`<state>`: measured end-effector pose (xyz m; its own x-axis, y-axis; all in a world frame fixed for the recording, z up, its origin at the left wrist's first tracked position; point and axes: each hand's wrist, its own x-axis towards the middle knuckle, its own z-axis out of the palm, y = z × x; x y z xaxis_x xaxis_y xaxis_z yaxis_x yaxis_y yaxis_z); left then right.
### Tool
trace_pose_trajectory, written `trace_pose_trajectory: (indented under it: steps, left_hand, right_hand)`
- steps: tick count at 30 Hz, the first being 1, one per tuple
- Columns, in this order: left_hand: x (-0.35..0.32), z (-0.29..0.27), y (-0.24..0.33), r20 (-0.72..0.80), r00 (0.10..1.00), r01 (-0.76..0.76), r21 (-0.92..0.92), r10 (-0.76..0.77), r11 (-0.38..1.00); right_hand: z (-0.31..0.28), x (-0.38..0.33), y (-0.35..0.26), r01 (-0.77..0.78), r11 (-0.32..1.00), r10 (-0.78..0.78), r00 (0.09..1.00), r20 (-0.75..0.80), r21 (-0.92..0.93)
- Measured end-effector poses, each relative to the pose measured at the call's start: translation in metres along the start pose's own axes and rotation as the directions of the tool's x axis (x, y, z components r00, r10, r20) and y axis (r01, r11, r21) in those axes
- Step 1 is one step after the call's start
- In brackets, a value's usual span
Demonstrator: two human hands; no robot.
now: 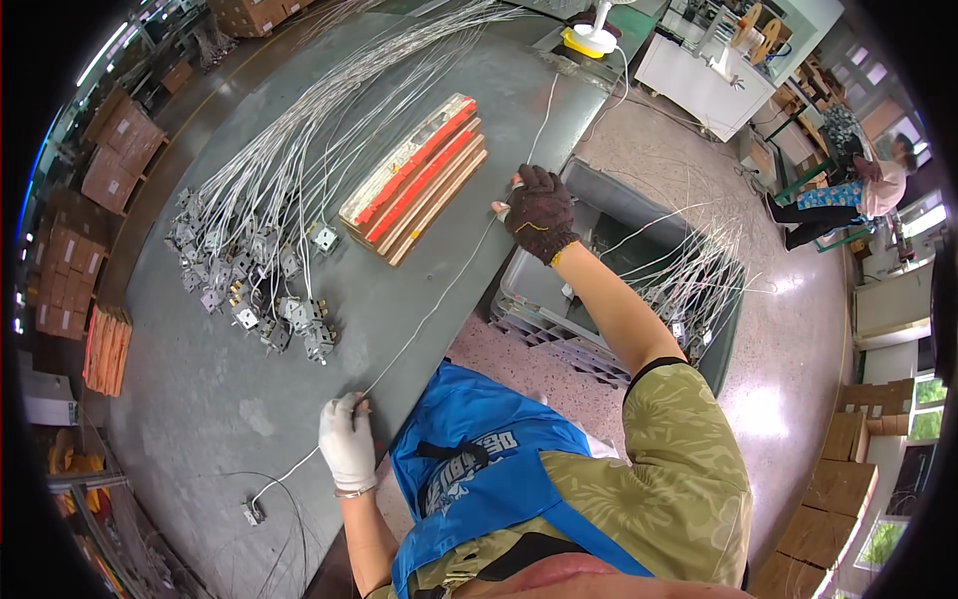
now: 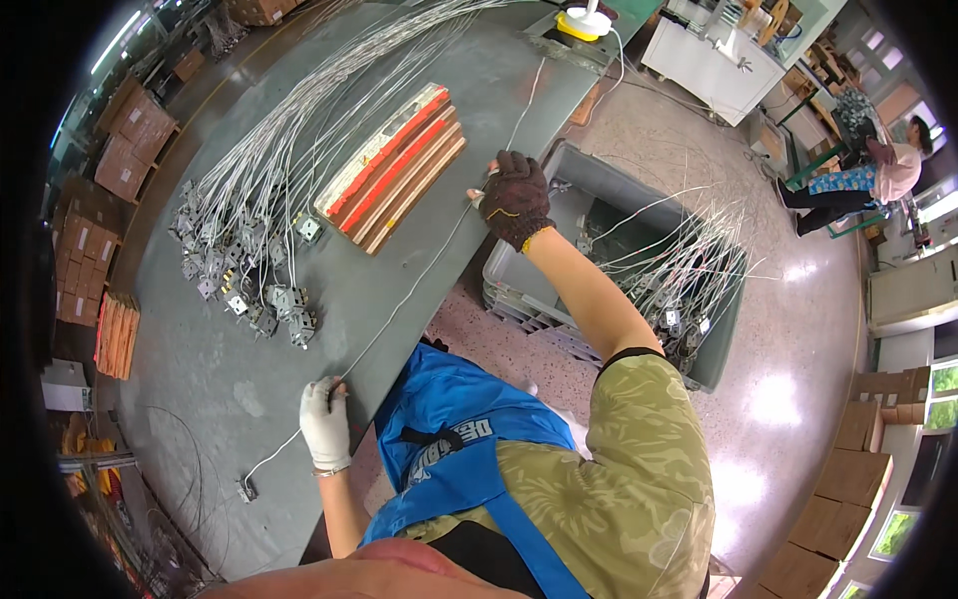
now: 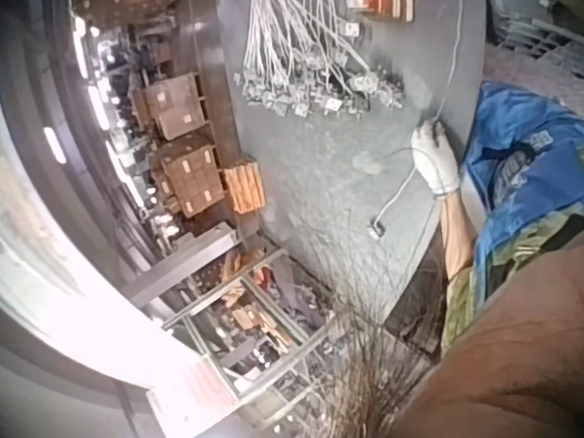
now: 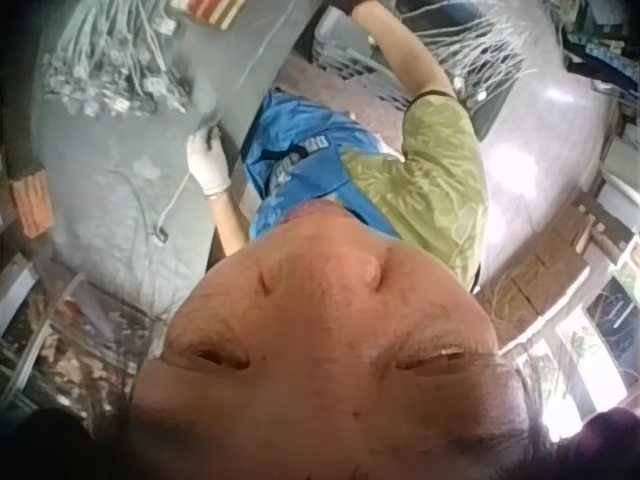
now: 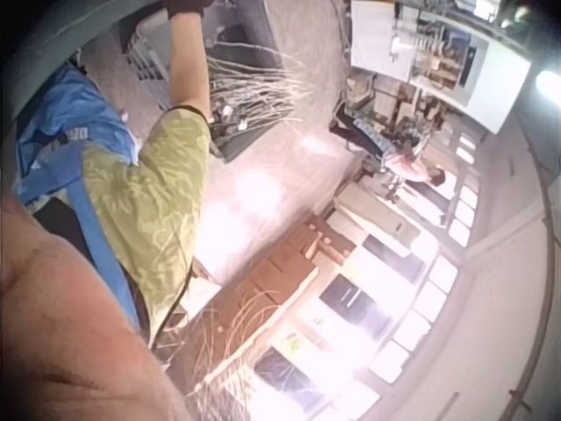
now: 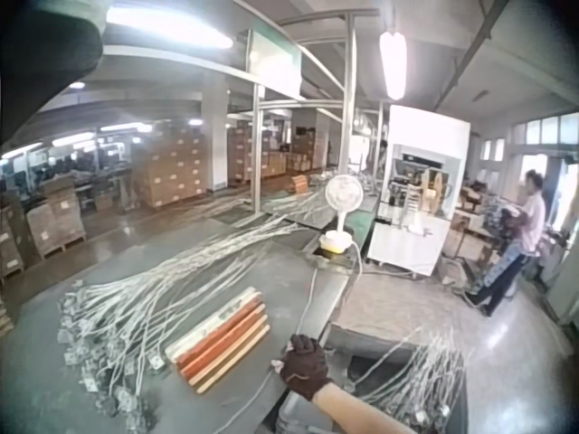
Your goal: Preparing electronic cables by sliding red components onto them and sorting them into a bin.
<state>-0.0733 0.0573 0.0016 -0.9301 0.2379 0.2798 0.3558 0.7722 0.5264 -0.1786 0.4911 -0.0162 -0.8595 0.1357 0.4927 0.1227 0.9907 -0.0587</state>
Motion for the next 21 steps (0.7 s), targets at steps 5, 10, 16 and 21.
trace_pose_trajectory:
  steps: [5, 10, 16, 21]
  left_hand:
    - [-0.021, -0.021, -0.033, -0.052, 0.999, 0.007, 0.109, -0.001, 0.994]
    - [-0.032, -0.025, -0.043, -0.069, 0.998, 0.021, 0.282, -0.001, 0.959]
    - [-0.028, -0.025, -0.042, -0.114, 0.993, 0.036, 0.321, 0.001, 0.946]
    - [-0.020, -0.023, -0.030, -0.135, 0.990, 0.002, 0.229, 0.030, 0.973]
  right_hand:
    - [0.017, 0.010, 0.045, -0.041, 0.993, 0.036, 0.998, -0.044, -0.112]
    - [0.021, 0.024, 0.065, -0.111, 0.971, 0.118, 0.993, 0.023, -0.212]
    - [0.029, 0.043, 0.079, -0.185, 0.936, 0.228, 0.967, 0.114, -0.300]
    - [0.032, 0.055, 0.095, -0.189, 0.909, 0.280, 0.937, 0.210, -0.372]
